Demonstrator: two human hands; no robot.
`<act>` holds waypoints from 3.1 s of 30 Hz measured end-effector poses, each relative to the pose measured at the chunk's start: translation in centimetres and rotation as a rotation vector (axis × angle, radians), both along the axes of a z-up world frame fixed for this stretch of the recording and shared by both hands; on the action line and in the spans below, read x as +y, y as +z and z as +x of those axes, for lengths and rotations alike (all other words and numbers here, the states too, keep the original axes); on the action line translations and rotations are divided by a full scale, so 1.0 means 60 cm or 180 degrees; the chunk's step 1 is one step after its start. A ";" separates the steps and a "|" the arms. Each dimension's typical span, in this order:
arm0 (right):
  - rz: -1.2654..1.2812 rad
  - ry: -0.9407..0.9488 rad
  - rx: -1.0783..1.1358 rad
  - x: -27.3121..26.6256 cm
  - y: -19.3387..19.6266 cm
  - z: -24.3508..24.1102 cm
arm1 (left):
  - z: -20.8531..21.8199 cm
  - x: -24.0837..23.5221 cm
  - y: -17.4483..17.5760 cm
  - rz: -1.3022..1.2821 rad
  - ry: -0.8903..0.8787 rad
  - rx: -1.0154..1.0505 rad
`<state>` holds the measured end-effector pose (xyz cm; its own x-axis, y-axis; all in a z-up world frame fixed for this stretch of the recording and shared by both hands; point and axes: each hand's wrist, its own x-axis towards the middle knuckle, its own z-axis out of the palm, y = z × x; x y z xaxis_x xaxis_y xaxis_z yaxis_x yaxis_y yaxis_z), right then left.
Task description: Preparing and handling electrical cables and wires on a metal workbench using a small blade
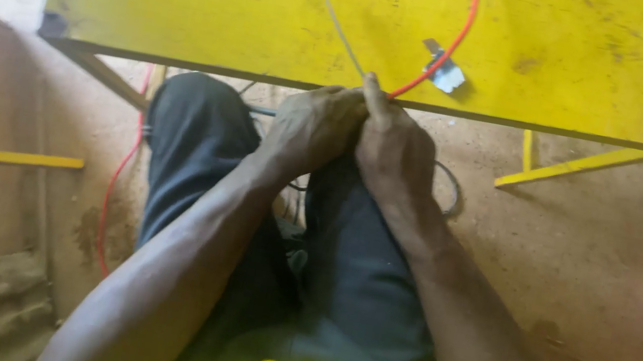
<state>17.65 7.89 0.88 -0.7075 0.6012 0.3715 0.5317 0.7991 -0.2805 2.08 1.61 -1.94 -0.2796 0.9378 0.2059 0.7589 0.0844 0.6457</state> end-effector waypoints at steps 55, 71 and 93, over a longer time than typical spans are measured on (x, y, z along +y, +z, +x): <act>-0.0192 -0.0085 -0.0350 -0.061 0.049 0.075 | -0.019 -0.001 -0.010 0.0286 0.0063 -0.0110; -0.0252 -0.0342 -0.0651 -0.072 0.013 0.099 | -0.024 -0.006 -0.009 0.0047 0.0066 -0.0064; -0.0600 -0.1909 0.0493 0.115 -0.031 0.210 | 0.009 -0.014 0.046 -0.0152 0.0119 -0.0103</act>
<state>30.26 14.78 -0.96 -0.1753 0.9403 0.2919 0.8127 0.3055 -0.4962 2.62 0.75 0.80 -0.3202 0.9352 0.1514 0.7335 0.1436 0.6643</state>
